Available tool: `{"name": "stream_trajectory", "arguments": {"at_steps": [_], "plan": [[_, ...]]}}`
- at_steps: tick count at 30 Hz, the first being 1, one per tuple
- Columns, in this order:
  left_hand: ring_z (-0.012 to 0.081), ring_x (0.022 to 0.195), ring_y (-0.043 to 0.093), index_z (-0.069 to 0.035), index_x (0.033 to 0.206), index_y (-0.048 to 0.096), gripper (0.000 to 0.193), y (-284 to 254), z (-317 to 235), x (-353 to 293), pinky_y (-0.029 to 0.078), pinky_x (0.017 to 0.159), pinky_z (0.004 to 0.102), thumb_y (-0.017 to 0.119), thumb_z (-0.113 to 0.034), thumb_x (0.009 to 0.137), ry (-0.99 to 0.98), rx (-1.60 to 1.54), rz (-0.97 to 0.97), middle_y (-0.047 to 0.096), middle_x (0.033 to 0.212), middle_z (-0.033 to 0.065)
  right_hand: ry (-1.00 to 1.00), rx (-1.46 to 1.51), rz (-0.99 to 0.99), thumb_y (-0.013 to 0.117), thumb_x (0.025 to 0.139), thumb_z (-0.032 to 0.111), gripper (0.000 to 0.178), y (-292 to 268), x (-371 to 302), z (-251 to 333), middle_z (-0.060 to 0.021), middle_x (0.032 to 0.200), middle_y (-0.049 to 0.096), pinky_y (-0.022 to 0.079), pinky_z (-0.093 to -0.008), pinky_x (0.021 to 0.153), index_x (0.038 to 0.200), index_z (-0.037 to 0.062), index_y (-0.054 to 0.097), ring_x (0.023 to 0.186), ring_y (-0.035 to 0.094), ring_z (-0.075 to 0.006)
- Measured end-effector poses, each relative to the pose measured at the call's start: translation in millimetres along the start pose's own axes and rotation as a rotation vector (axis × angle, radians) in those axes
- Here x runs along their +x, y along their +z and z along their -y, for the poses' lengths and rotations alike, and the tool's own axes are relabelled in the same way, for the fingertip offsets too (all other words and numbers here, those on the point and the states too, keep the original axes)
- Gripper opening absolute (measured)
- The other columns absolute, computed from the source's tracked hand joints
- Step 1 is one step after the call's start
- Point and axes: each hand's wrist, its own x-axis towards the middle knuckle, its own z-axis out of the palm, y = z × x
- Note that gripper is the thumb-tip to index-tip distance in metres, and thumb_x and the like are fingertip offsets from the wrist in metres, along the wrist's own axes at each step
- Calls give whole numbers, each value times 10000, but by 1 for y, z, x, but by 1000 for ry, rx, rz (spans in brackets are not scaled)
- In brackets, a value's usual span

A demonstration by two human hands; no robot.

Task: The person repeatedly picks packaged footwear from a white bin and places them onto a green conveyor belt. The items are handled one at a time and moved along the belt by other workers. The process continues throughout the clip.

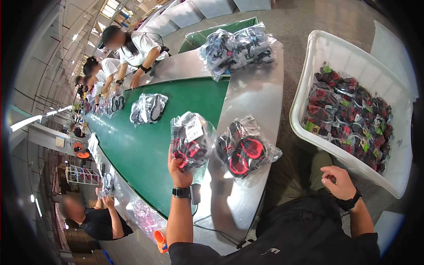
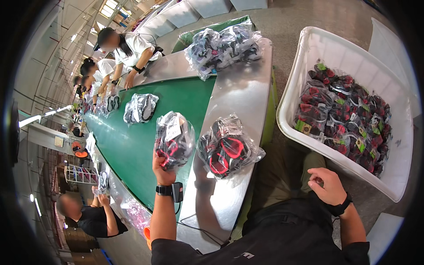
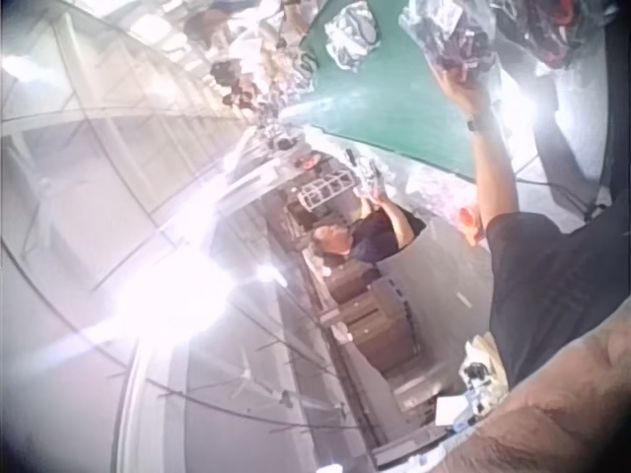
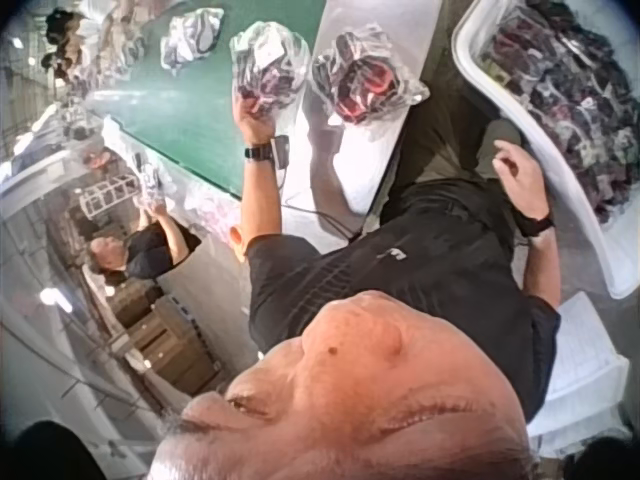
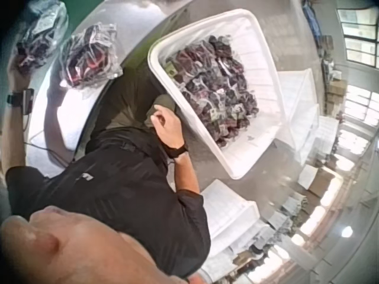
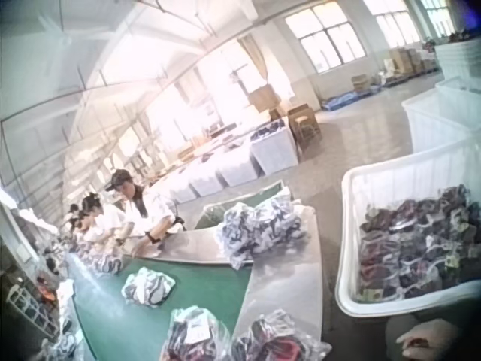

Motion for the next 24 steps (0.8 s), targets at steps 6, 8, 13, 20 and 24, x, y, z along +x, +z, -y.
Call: {"name": "stream_trajectory", "arguments": {"at_steps": [6,8,13,20,24], "plan": [[272,1183,667,36,1562,383,880,60,-13,-39,562,1024,389,509,17,691,48,2,132,618,1368,178,-134,2,10,709,888,59,349,-3,16,14,-102,916,678,532,-324,747,1221,-30,657,787,651,-217],[255,1162,675,39,1560,384,881,75,-14,-49,576,981,357,509,19,689,34,5,196,621,1359,176,-147,11,15,720,902,70,361,-5,21,21,-94,922,680,533,-328,755,1248,-8,654,803,659,-214],[233,1088,703,53,1556,383,923,108,-11,-68,601,868,296,477,34,638,-14,6,415,648,1301,182,-255,22,-10,723,923,86,348,-10,31,41,-82,953,686,533,-333,759,1260,23,661,838,663,-207],[247,1090,698,74,1548,386,913,142,2,-91,587,884,314,514,-18,649,-102,212,428,641,1321,207,-193,287,27,673,1010,187,344,-22,38,47,-55,1007,702,556,-306,808,1304,11,646,887,675,-152],[257,1143,673,84,1526,426,896,174,13,-110,552,1002,373,757,-298,785,-97,463,728,643,1305,188,-56,786,208,548,1095,300,400,-27,38,34,-72,1122,690,557,-300,858,1365,14,622,991,654,-124]]}}
